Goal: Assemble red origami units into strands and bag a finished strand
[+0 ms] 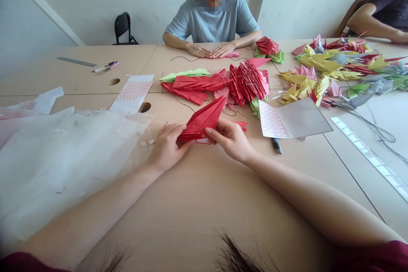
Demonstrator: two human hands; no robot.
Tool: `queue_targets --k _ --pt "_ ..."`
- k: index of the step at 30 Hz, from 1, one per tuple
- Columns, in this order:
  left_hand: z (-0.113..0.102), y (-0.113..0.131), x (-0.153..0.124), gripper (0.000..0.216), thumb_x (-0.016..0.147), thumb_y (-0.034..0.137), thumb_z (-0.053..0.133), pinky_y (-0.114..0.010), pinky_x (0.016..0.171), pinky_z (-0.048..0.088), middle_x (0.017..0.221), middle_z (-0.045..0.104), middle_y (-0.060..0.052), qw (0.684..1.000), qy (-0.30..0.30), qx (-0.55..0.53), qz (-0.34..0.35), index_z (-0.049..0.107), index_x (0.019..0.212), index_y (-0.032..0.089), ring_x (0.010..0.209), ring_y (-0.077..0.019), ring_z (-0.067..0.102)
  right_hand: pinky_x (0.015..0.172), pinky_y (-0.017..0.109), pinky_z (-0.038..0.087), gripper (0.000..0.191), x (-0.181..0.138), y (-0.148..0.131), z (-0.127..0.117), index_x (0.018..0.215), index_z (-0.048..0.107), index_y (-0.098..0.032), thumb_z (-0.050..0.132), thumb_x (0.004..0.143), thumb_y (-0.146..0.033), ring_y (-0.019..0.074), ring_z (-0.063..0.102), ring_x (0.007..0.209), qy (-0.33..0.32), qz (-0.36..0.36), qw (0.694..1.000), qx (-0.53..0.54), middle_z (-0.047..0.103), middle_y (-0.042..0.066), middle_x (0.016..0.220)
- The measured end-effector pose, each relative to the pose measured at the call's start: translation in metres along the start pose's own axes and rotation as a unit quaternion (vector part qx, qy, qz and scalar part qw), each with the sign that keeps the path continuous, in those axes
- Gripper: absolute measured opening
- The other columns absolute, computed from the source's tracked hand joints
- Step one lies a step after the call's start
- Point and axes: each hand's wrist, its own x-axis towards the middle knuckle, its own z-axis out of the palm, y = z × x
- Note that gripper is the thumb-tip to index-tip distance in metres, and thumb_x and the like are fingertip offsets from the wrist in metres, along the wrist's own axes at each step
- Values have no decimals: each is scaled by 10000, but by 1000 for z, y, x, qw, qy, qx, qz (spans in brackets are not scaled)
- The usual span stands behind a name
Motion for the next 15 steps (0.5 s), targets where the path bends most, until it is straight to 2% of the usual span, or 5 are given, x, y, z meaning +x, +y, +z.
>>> queue_targets --k 2,4,8,12,15 --pt "-1 -3 1 254 864 206 601 -503 1098 332 1108 701 -20 1000 1 -9 -28 630 1109 266 1055 -227 632 600 261 494 240 0 0 1 869 625 -172 605 901 -409 129 584 649 36 -24 999 -2 630 16 720" --pt "-3 -6 1 249 860 166 586 -465 1053 399 1088 714 -15 998 21 -45 -45 653 1079 263 1027 -212 650 592 260 496 229 0 1 1 872 630 -182 608 899 -407 128 585 649 69 -49 996 -4 631 14 733" --pt "-5 -8 2 173 876 219 595 -334 847 535 1026 725 -46 983 88 -146 -68 662 1035 206 941 -190 680 587 268 510 233 -1 4 2 906 635 -194 619 887 -426 129 596 646 125 -66 990 11 665 28 813" --pt "-4 -4 0 107 868 263 627 -269 723 550 946 732 -40 970 135 -185 -85 627 943 186 795 -150 690 588 262 505 216 -1 5 2 865 628 -198 623 888 -413 125 601 644 144 -76 986 25 649 14 776" --pt "-4 -2 -2 115 839 224 643 -280 710 560 1053 721 -63 968 118 -209 -72 554 904 191 833 -160 693 595 259 499 192 -2 5 2 847 628 -199 625 895 -384 119 605 647 140 -92 985 28 636 8 769"
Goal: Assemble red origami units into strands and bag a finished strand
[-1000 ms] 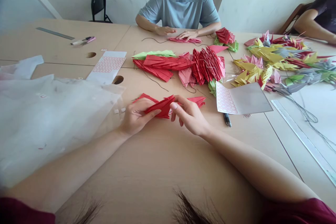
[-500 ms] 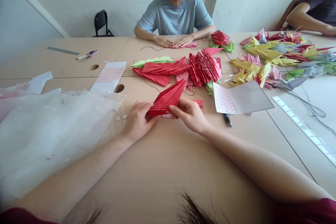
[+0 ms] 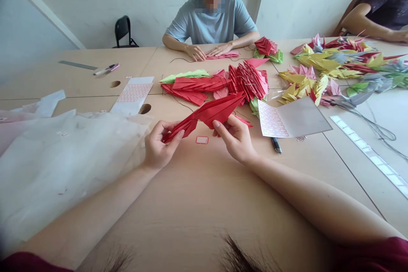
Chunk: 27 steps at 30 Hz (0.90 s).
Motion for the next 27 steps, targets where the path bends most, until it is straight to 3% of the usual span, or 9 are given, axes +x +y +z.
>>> queue_targets --k 3,5,8,11,14,18,21,24,27 --pt "1 2 -1 136 793 116 606 -419 952 504 1188 680 -74 995 -55 68 38 522 858 201 1071 -216 648 592 265 513 196 -1 -1 0 874 635 -200 619 899 -394 125 626 648 -1 -7 1000 -1 655 11 775" --pt "2 4 -1 171 762 103 611 -539 1111 332 1253 645 -71 983 -87 148 62 536 876 208 1198 -258 575 601 282 538 226 -2 -2 1 912 636 -200 605 902 -423 147 658 683 -7 -1 1000 2 687 26 801" --pt "4 8 -2 266 774 191 649 -614 1159 173 1211 645 -77 970 -122 202 65 523 1005 220 1187 -283 566 643 312 575 270 -2 -4 3 960 627 -202 599 895 -463 180 692 764 -16 25 999 21 717 48 868" --pt "6 8 -3 501 776 340 701 -582 1106 302 1147 629 -99 974 -114 186 57 439 1183 206 1084 -279 600 661 323 579 281 -1 -5 4 970 621 -204 605 888 -472 187 695 778 -24 47 997 48 714 46 851" --pt "6 6 -2 734 756 446 730 -453 957 474 1266 535 -147 983 -99 143 52 334 1323 199 1130 -282 563 626 295 540 256 0 -4 3 936 631 -204 617 884 -455 165 661 722 -21 56 997 51 685 29 791" --pt "5 3 0 565 770 495 706 -374 787 508 1113 540 -103 987 -77 139 22 426 1166 205 1007 -255 578 558 261 442 261 2 -1 2 793 614 -200 631 870 -449 119 525 603 1 50 998 23 566 -12 673" --pt "5 4 0 555 721 539 735 -328 691 482 1001 547 -64 990 -59 128 -18 434 1047 204 874 -218 583 528 250 390 263 2 0 1 771 602 -199 634 867 -441 105 463 571 4 57 998 23 505 -27 646" --pt "3 7 0 536 727 555 721 -300 654 455 951 571 -40 991 -70 98 -56 431 1012 206 799 -186 578 506 242 375 240 1 0 1 798 604 -198 641 866 -424 99 462 552 -5 77 996 51 510 -31 639" --pt "0 9 -1 397 836 517 611 -300 672 450 925 591 -27 990 -97 74 -72 438 1016 208 784 -173 578 504 249 405 223 0 0 1 843 599 -202 639 867 -420 109 508 540 -14 94 993 71 547 -30 631"
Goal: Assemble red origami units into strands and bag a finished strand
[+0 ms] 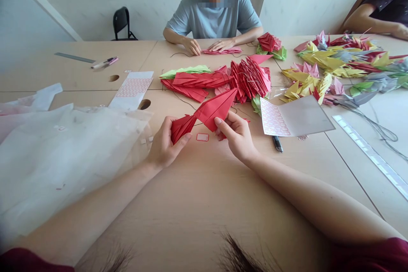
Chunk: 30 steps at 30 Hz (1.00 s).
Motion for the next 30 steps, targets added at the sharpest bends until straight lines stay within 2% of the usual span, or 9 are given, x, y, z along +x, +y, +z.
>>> queue_targets --k 6,11,16,22,30 --pt "-2 1 -1 290 928 483 465 -329 712 462 967 630 -40 999 -43 1 -1 465 1015 206 847 -197 602 484 256 443 245 -1 0 0 838 573 -204 625 868 -442 127 584 514 7 17 1000 -9 619 -18 632" --pt "-2 2 -1 333 901 518 488 -344 715 461 964 625 -47 998 -33 40 37 463 1009 204 862 -215 608 477 254 457 232 0 2 -1 816 566 -207 612 876 -426 126 585 504 28 15 999 -12 619 -21 619" --pt "0 2 -1 444 870 585 500 -372 758 463 983 609 -71 992 -16 88 88 464 1058 185 899 -242 600 467 254 460 254 -1 0 0 806 572 -201 609 878 -442 130 598 491 23 15 1000 7 631 -13 610" --pt "1 4 -2 456 850 591 536 -377 751 462 988 607 -79 987 -14 139 79 470 1044 183 894 -252 596 455 242 440 341 -1 -3 1 723 589 -184 602 879 -487 130 606 491 27 38 999 -17 647 13 599" --pt "1 3 -3 360 922 505 443 -395 797 461 1004 614 -88 989 -29 118 79 473 1056 172 896 -246 589 463 230 452 315 2 1 -1 727 616 -168 632 869 -448 125 609 487 36 64 997 23 647 21 593"
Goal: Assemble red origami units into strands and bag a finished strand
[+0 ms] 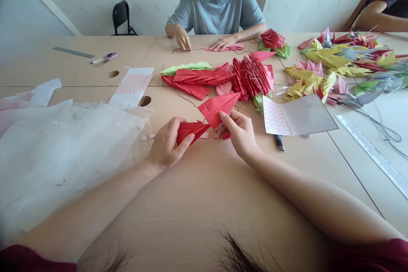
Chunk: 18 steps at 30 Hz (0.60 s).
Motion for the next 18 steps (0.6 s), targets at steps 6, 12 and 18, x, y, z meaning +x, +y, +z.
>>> queue_targets --k 6,12,18 --pt "0 1 0 361 927 501 424 -398 806 459 1014 617 -91 1000 -2 4 6 477 1060 169 909 -250 588 468 227 457 307 2 2 0 725 629 -164 642 860 -440 119 598 484 -1 37 999 21 654 28 603" --pt "0 1 -1 369 916 514 444 -391 800 462 999 613 -85 1000 5 17 1 478 1049 172 903 -245 586 489 225 463 313 2 2 0 725 635 -158 644 862 -440 115 605 510 -13 56 998 24 656 29 620" --pt "1 1 0 372 909 519 469 -379 791 465 993 610 -79 999 34 26 4 467 1048 174 916 -241 593 502 229 479 310 1 1 0 756 635 -161 639 871 -449 116 623 533 -31 40 999 -12 670 28 656"
